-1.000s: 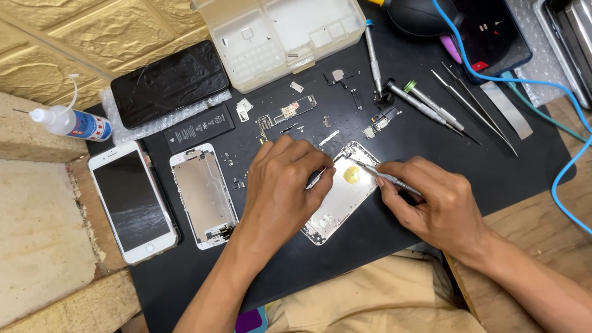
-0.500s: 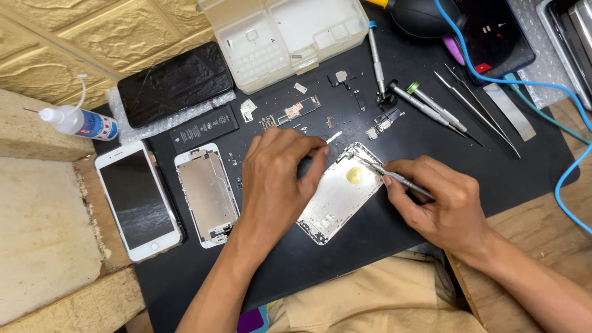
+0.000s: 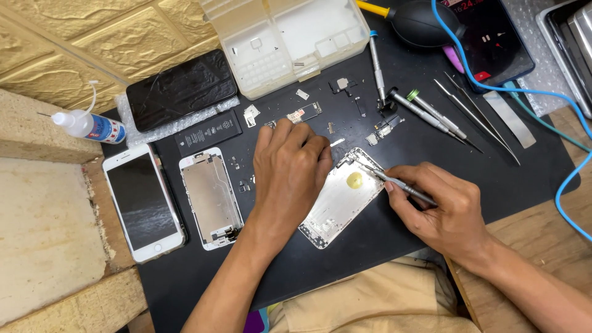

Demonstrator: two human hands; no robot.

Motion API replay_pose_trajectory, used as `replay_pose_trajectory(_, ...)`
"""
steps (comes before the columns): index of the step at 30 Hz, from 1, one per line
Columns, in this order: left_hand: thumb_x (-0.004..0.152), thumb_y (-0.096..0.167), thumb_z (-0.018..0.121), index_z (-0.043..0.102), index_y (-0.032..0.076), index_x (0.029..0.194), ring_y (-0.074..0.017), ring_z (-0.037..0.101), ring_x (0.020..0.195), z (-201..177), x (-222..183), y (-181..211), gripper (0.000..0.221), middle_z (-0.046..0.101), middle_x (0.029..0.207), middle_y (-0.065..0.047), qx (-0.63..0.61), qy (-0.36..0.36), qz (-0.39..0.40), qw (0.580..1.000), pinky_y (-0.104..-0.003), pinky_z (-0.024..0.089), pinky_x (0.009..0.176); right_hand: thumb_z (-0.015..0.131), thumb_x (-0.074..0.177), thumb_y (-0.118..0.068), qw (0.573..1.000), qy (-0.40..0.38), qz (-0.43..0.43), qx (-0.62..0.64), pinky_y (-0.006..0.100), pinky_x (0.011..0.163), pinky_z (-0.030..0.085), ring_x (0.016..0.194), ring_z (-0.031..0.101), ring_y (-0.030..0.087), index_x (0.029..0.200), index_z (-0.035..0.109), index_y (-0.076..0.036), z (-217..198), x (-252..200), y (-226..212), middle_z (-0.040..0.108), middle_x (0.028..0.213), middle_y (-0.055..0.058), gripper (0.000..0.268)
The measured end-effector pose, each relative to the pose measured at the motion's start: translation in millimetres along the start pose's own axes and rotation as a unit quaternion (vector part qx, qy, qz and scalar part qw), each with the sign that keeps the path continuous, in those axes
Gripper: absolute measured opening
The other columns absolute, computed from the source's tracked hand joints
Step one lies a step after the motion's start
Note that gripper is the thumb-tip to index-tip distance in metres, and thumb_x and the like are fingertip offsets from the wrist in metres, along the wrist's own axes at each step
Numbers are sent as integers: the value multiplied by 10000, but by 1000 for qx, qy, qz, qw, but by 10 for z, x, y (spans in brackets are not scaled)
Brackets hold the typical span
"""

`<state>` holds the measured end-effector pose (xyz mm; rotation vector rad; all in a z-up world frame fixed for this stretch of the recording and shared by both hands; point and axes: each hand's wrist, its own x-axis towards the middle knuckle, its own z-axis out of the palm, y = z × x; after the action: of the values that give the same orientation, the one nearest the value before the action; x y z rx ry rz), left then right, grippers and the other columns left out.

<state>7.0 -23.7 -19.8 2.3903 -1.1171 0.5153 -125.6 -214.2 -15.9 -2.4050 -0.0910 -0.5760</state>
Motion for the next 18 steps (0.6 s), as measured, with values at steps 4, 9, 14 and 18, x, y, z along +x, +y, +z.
replay_pose_trajectory(4, 866, 57, 728, 688, 78, 807, -275, 493, 793, 72, 2, -10, 74, 543, 773, -50, 0, -20, -13, 1000, -413, 347, 708, 717, 945, -48, 1000, 4, 10, 5, 244, 525, 362, 496, 421, 108, 982, 728, -35, 2, 3, -3, 654, 746, 15, 41)
replay_pose_trajectory(9, 857, 23, 682, 615, 53, 819, -293, 477, 801, 111, -4, -12, 84, 536, 814, -78, -13, -18, -11, 1000, -420, 368, 724, 721, 945, -49, 1000, 3, 14, 2, 240, 506, 340, 482, 391, 101, 988, 728, -31, -2, -13, 9, 635, 733, 13, 47)
replay_pose_trajectory(14, 909, 14, 676, 581, 49, 845, -294, 461, 802, -119, -18, 16, 120, 516, 832, -79, -56, -27, -11, 998, -421, 360, 719, 720, 947, -43, 1000, 8, 24, 16, 244, 521, 342, 490, 398, 110, 989, 722, -32, -12, -15, 9, 606, 707, 23, 44)
replay_pose_trajectory(18, 934, 25, 683, 593, 47, 874, -281, 471, 799, -264, -102, 77, 110, 524, 836, -69, -87, -54, -22, 994, -409, 376, 708, 724, 945, -39, 999, 16, 32, 31, 241, 521, 352, 492, 407, 107, 989, 721, -23, -23, -10, 12, 607, 700, 27, 47)
